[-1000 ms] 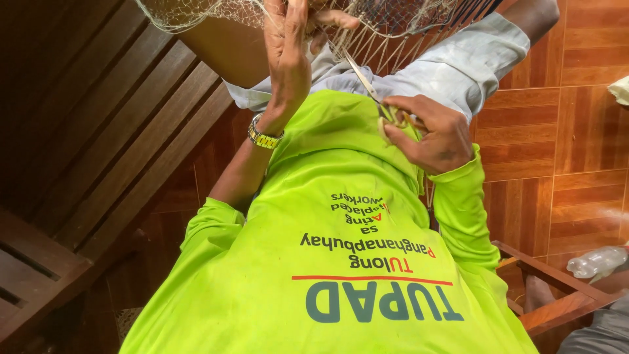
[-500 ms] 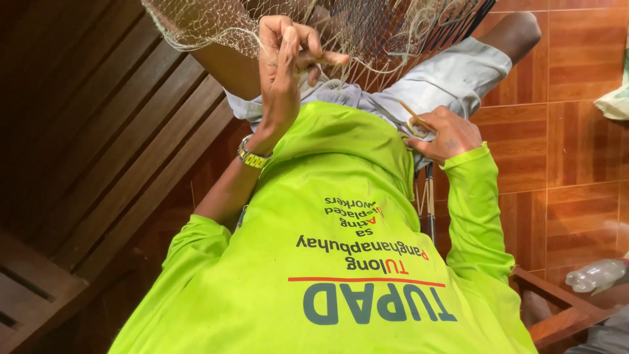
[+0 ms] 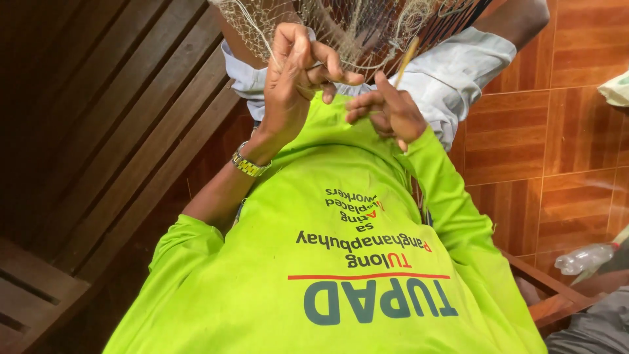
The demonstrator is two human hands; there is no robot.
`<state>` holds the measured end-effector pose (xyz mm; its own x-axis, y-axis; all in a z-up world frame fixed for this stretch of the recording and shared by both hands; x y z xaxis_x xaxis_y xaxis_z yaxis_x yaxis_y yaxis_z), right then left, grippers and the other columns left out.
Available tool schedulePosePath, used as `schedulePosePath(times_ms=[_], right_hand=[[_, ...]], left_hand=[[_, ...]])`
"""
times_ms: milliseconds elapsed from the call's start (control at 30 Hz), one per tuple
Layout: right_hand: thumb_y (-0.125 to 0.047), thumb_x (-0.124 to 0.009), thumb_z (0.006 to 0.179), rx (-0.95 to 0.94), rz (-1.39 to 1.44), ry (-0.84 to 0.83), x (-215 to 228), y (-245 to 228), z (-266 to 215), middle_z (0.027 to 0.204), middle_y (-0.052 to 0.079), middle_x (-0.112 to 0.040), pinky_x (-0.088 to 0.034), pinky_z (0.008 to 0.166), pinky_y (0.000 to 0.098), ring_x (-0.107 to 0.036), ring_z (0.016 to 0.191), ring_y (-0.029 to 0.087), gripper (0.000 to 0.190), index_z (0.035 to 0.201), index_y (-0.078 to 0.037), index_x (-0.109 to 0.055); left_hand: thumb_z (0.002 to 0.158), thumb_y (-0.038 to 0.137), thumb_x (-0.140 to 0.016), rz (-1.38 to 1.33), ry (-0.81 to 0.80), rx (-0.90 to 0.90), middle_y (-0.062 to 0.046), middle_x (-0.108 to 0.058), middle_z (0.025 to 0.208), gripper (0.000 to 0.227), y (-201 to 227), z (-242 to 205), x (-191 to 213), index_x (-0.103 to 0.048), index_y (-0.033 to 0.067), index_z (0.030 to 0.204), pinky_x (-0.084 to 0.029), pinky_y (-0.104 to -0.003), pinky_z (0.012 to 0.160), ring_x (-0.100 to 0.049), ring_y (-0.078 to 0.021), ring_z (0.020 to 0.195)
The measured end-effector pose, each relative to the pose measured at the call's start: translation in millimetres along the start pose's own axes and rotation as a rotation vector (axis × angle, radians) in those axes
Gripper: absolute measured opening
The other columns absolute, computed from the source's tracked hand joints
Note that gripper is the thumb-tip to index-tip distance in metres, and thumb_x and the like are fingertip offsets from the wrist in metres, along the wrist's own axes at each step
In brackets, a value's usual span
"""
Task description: Repairing a fishing net by weaving new mesh sections and tying knots using a wooden shuttle and scissors.
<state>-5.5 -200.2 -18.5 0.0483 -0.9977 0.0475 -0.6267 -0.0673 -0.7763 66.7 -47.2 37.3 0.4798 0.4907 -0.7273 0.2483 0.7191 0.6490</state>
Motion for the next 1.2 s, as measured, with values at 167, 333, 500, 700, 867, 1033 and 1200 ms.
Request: schedulePosePath(times_ms=[167, 333, 500, 700, 867, 1033, 1200], right_hand=[[-0.072, -0.037, 0.083, -0.065, 0.509, -0.306, -19.5, -0.6, 21.3, 0.131, 0.025, -0.067, -0.015, 0.032, 0.0162, -0.015, 0.035, 0.001, 0.096, 0.142, 0.002, -0.055], [-0.064, -0.052, 0.093, 0.201, 0.682, -0.458, -27.3, -12.2, 16.1, 0.093, -0.004, -0.063, -0.021, 0.034, 0.0144, -0.021, 0.04, -0.001, 0.093, 0.16, -0.001, -0.035], [-0.021, -0.072, 0.1, 0.306, 0.92, -0.122, 16.4, 24.4, 35.3, 0.077, -0.009, -0.061, -0.019, 0.034, 0.0214, -0.025, 0.041, 0.002, 0.017, 0.116, -0.017, -0.065], [-0.019, -0.066, 0.102, 0.432, 0.816, 0.217, 35.3, 57.2, 19.5, 0.088, 0.004, -0.07, -0.014, 0.034, 0.0227, -0.019, 0.038, 0.003, 0.011, 0.112, -0.015, -0.064], [-0.018, -0.063, 0.103, 0.578, 0.648, 0.306, 34.7, 53.3, -2.8, 0.099, 0.016, -0.073, -0.018, 0.035, 0.0222, -0.024, 0.039, 0.002, 0.01, 0.11, -0.01, -0.062], [-0.018, -0.065, 0.1, 0.66, 0.457, 0.412, 35.8, 56.4, -17.2, 0.098, 0.029, -0.074, -0.021, 0.035, 0.0211, -0.043, 0.041, 0.004, 0.018, 0.108, -0.002, -0.062], [-0.011, -0.067, 0.102, 0.691, 0.438, 0.434, 40.4, 57.2, -17.7, 0.066, 0.011, -0.062, -0.024, 0.035, 0.0206, -0.079, 0.1, 0.03, 0.014, 0.109, 0.0, -0.062]], left_hand=[[0.112, 0.032, -0.041, -0.013, -0.008, 0.067, -0.015, -0.062, 0.088, 0.019, -11.1, -2.5, -4.3, -0.034, 0.0158, 0.106, -0.045, -0.025, 0.054, -0.073, -0.0294, 0.083], [0.112, 0.034, -0.041, 0.022, -0.037, 0.061, -0.013, -0.06, 0.087, 0.02, -11.9, -1.3, -4.2, -0.034, 0.017, 0.104, -0.04, -0.023, 0.053, -0.076, -0.0326, 0.089], [0.114, 0.03, -0.041, 0.088, -0.007, -0.101, -0.012, -0.064, 0.09, 0.015, -1.0, 0.8, 8.8, -0.038, 0.0156, 0.108, -0.05, -0.026, 0.053, -0.076, -0.0297, 0.09], [0.116, 0.025, -0.044, 0.148, 0.119, -0.328, -0.015, -0.061, 0.114, 0.015, 4.5, -2.9, 17.2, -0.047, 0.0106, 0.116, -0.058, -0.03, 0.054, -0.07, -0.0281, 0.111], [0.115, 0.027, -0.047, 0.318, 0.249, -0.381, -0.012, -0.063, 0.113, 0.017, 7.5, -6.5, 12.7, -0.052, 0.0114, 0.116, -0.061, -0.029, 0.051, -0.07, -0.0227, 0.111], [0.112, 0.032, -0.047, 0.283, 0.299, -0.351, -0.012, -0.068, 0.098, 0.018, 5.7, -4.5, 18.8, -0.048, 0.0139, 0.109, -0.052, -0.027, 0.042, -0.074, -0.0212, 0.093], [0.111, 0.029, -0.047, 0.121, 0.361, -0.381, -0.013, -0.066, 0.093, 0.018, 6.6, -2.7, 23.0, -0.048, 0.0118, 0.107, -0.048, -0.027, 0.048, -0.071, -0.0202, 0.076]])
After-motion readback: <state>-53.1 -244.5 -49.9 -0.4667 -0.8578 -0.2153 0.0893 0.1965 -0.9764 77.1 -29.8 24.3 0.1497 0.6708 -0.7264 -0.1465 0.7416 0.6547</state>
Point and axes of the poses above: each hand's wrist, its own z-axis towards the middle knuckle, its own x-axis out of the back of the hand, y = z × x, the point moved 8 cm from there along z, towards the middle knuckle
